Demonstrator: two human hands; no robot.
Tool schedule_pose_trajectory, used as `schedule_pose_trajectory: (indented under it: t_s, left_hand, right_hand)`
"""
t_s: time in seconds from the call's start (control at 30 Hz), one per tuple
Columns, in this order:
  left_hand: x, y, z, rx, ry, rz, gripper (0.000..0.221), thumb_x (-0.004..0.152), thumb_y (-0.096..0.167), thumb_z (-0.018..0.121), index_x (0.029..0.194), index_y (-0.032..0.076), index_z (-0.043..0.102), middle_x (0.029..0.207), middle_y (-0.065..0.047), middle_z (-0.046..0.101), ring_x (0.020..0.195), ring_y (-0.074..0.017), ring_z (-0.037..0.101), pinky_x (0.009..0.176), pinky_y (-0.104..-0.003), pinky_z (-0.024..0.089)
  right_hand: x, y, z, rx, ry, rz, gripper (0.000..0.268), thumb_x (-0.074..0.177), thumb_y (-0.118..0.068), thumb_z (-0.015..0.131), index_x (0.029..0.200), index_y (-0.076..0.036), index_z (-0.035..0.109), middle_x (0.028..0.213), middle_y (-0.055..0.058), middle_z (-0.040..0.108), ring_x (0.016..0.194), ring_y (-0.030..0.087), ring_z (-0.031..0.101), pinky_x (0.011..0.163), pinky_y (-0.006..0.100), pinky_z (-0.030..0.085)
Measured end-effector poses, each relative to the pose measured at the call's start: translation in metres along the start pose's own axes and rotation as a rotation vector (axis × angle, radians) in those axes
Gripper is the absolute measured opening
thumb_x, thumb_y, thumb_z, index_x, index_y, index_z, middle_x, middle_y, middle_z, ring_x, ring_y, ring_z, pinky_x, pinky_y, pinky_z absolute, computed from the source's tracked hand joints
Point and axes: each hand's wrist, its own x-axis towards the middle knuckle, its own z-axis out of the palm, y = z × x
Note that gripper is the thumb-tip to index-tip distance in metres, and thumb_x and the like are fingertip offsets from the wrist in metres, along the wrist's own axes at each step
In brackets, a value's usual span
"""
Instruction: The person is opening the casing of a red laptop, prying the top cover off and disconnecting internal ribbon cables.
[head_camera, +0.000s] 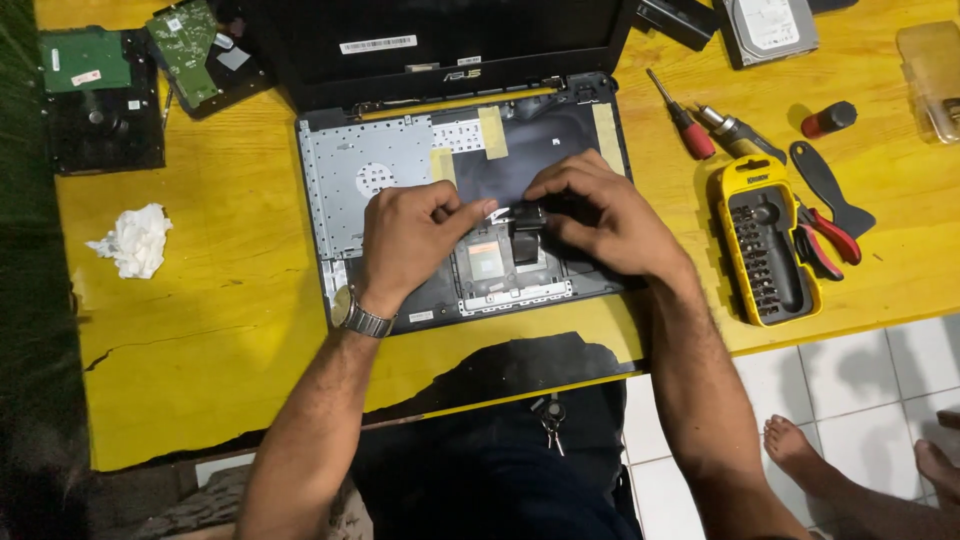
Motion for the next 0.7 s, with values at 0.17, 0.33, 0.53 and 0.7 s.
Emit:
schedule_pose_trajectory:
  t_s: [0.17,0.33,0.53,0.7]
  left_hand:
    - [0.001,-0.004,0.004,0.014,0.116,0.02,0.028,0.107,0.023,0.061,0.086,0.01,0.072,0.052,-0.005,0.061,0.046,-0.0179,0.059,0.052,-0.028,0.047]
    - [0.004,-0.001,0.003,-0.019,0.061,0.084,0.02,0.101,0.007,0.066,0.12,0.007,0.072,0.088,-0.014,0.073,0.069,-0.0192,0.065,0.058,-0.027,0.048]
    - [0.003,0.0,0.008,0.05,-0.002,0.103,0.019,0.1,0.005,0.063,0.114,0.01,0.075,0.091,-0.011,0.072,0.074,-0.0242,0.067,0.062,-0.032,0.053]
    - [0.003,-0.004,0.014,0.087,-0.018,0.102,0.016,0.096,0.006,0.069,0.11,0.007,0.076,0.089,-0.011,0.071,0.082,-0.0262,0.068,0.069,-0.035,0.054]
  right_hand:
    - [-0.002,-0.001,0.003,-0.094,-0.094,-0.025,0.03,0.083,0.005,0.073,0.113,-0.001,0.072,0.121,0.018,0.067,0.109,0.04,0.055,0.101,0.052,0.043]
    - [0.0,0.01,0.011,-0.102,-0.044,-0.132,0.012,0.093,-0.004,0.073,0.105,-0.007,0.077,0.11,0.013,0.072,0.101,0.035,0.062,0.094,0.047,0.049]
    - [0.006,0.026,0.022,-0.008,0.146,0.212,0.007,0.099,-0.012,0.073,0.105,-0.008,0.073,0.077,0.009,0.072,0.073,0.019,0.066,0.073,0.037,0.052]
    - [0.015,0.027,0.027,0.107,0.236,0.383,0.01,0.1,-0.02,0.074,0.103,-0.011,0.075,0.068,0.003,0.069,0.063,0.012,0.065,0.066,0.027,0.051]
